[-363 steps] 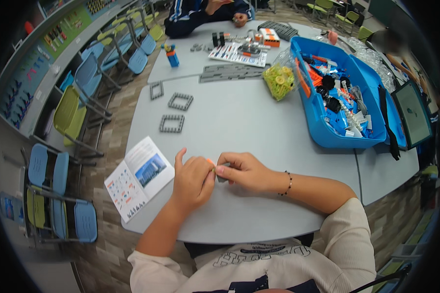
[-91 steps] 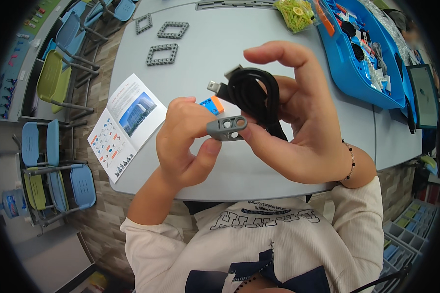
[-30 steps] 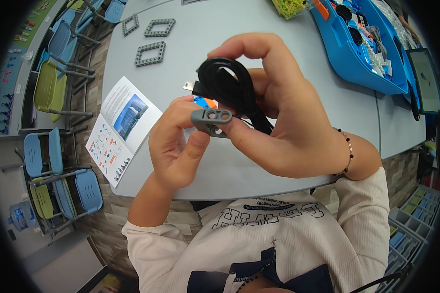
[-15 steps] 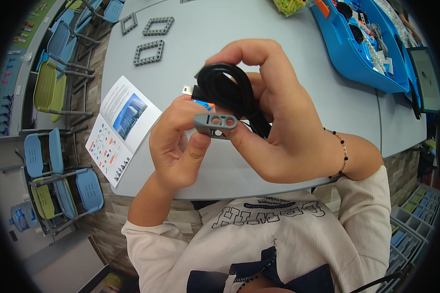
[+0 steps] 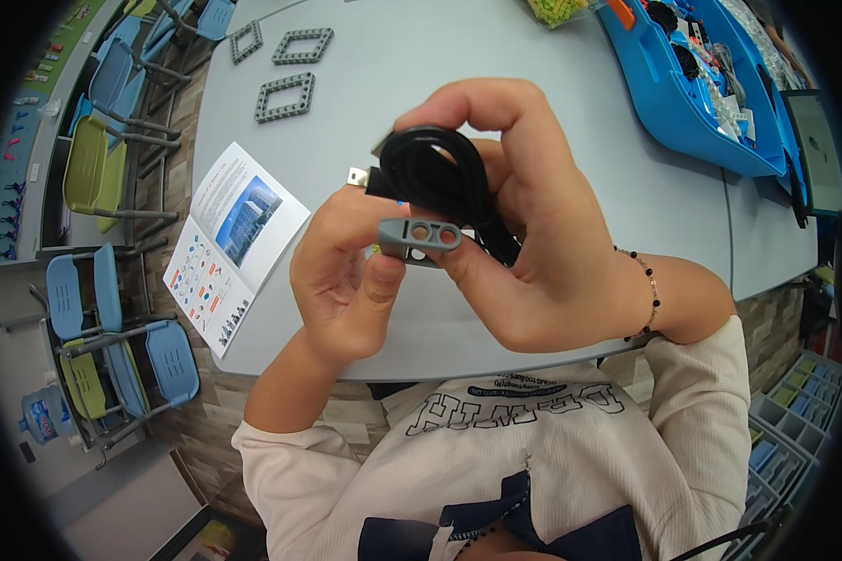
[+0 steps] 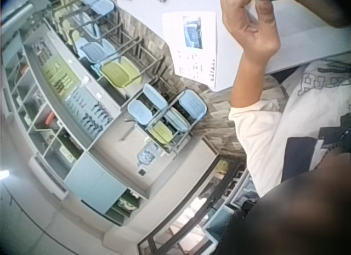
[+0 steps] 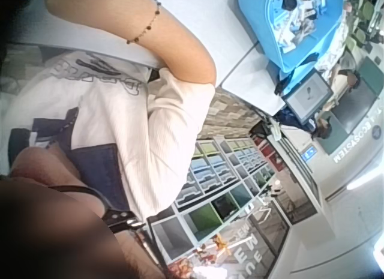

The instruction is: The person assembles small mechanical components on a table, connecting a black wheel to a motor, attaching beams and connectors, and handling a USB cable. The person works with various plastic parts from a blue bin and follows a printed instruction sheet.

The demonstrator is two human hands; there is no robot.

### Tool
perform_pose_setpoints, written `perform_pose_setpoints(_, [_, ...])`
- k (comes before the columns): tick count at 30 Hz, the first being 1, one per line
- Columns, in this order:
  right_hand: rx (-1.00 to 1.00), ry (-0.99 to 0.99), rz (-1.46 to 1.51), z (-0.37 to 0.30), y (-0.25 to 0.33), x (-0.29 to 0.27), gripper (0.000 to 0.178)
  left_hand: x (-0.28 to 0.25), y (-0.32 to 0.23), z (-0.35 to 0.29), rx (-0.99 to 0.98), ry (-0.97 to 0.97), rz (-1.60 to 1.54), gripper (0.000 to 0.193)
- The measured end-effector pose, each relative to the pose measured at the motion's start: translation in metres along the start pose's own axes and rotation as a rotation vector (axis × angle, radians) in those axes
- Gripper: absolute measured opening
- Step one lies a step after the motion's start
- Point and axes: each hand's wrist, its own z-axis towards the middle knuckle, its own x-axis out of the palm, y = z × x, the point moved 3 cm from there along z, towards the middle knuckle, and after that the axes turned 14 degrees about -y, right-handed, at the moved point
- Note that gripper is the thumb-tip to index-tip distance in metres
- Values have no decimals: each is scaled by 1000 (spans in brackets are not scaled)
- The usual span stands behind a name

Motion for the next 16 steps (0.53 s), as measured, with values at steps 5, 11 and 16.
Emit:
perform_pose_setpoints(5, [-2,-1,25,-1,-1,1,57,0,0,-3,-53,-12,-15,26])
perform_pose_setpoints(11, [83,-4,42,6,-2,-5,54,-4,1,8,-57,19,-23,25])
perform_pose_setpoints(16, [207,-14,127,9,-9,-3,51,-4,5,10,-185,-12,-149,29])
